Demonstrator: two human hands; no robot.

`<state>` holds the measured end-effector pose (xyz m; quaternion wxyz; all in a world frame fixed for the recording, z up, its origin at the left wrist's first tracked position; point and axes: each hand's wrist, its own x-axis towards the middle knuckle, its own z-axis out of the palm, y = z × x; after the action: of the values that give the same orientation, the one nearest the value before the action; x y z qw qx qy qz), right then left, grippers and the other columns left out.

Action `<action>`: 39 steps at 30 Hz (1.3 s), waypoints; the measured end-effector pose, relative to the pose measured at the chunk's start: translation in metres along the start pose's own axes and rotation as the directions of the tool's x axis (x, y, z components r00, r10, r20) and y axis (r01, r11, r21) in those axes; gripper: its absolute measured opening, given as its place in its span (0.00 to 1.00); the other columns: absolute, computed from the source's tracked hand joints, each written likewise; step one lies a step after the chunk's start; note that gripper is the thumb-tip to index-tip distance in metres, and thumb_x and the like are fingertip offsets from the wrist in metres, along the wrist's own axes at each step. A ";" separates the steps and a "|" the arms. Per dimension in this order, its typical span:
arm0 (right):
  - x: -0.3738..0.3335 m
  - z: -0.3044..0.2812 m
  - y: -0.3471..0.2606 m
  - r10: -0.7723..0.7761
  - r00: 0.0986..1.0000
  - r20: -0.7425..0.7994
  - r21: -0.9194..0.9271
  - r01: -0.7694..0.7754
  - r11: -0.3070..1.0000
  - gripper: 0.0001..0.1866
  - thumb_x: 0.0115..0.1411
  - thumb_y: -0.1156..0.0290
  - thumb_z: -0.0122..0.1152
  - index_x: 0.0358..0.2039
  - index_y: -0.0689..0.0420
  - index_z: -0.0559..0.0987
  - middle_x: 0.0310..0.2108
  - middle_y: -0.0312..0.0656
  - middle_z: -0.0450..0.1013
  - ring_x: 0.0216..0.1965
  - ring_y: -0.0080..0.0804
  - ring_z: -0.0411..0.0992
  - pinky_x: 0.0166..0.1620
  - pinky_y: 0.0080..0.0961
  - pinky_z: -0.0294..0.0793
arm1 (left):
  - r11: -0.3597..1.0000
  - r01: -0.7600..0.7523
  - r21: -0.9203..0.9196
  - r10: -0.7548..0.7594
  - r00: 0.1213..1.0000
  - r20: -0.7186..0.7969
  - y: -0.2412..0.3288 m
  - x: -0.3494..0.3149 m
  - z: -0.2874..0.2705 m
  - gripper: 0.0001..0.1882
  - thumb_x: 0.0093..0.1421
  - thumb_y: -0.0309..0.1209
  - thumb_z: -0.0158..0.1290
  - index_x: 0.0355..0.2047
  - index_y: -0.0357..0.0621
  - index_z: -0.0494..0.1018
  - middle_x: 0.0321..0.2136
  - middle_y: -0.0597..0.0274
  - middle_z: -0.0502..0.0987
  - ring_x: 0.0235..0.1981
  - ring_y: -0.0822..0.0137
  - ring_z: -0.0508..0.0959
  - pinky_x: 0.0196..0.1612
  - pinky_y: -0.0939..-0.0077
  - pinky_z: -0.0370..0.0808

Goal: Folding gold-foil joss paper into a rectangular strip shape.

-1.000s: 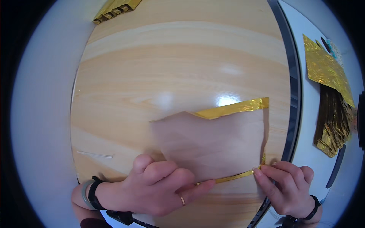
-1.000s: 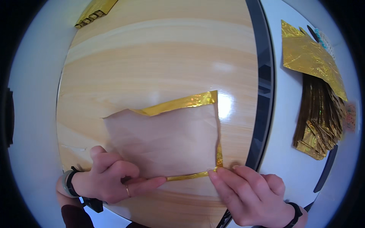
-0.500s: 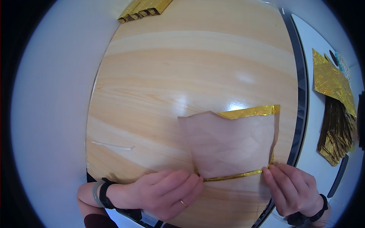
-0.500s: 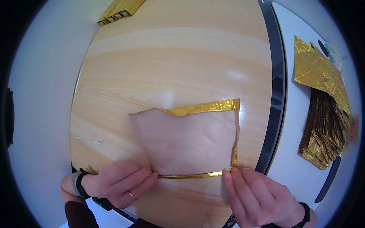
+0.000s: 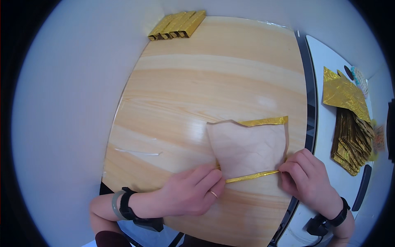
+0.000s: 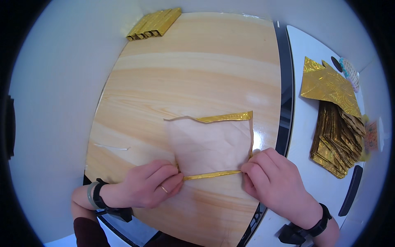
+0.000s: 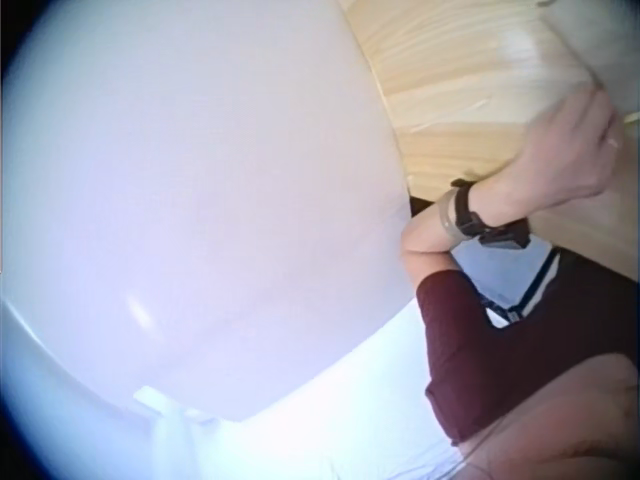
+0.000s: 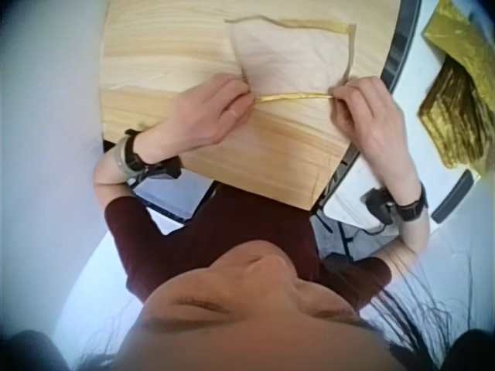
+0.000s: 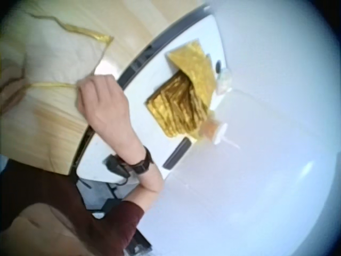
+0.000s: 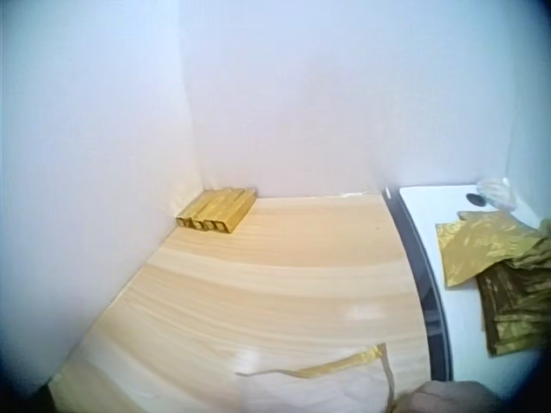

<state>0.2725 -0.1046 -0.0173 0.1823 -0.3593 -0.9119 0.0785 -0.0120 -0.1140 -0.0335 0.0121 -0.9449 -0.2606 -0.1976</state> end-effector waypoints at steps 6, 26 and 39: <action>-0.005 -0.001 -0.011 0.133 0.989 0.066 0.128 -0.141 0.982 0.14 0.44 0.78 0.67 0.32 0.56 0.73 0.38 0.42 0.70 0.43 0.43 0.69 0.42 0.35 0.74 | 0.987 0.151 -0.048 -0.151 0.988 0.002 0.012 -0.012 -0.001 0.11 0.44 0.24 0.63 0.28 0.43 0.74 0.32 0.62 0.74 0.37 0.59 0.77 0.33 0.74 0.77; 0.031 -0.035 -0.022 -0.135 0.815 0.563 -0.005 0.167 0.986 0.09 0.59 0.71 0.49 0.37 0.63 0.69 0.61 0.69 0.56 0.65 0.61 0.54 0.68 0.50 0.49 | 0.837 0.447 -0.316 -0.422 0.894 0.148 0.012 -0.029 -0.013 0.10 0.45 0.31 0.69 0.30 0.56 0.84 0.65 0.48 0.60 0.67 0.30 0.46 0.60 0.32 0.53; 0.065 -0.028 -0.023 -0.281 0.756 0.591 0.069 0.300 0.951 0.10 0.57 0.71 0.50 0.35 0.63 0.74 0.61 0.67 0.57 0.64 0.54 0.58 0.66 0.40 0.55 | 0.814 0.395 -0.426 -0.392 0.915 0.098 0.003 -0.030 -0.008 0.09 0.48 0.31 0.68 0.31 0.54 0.84 0.65 0.47 0.59 0.68 0.31 0.46 0.65 0.45 0.56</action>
<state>0.2254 -0.0762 0.0330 -0.1078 -0.1734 -0.9682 0.1443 -0.0366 -0.1324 -0.0370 -0.2420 -0.8494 -0.3991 -0.2463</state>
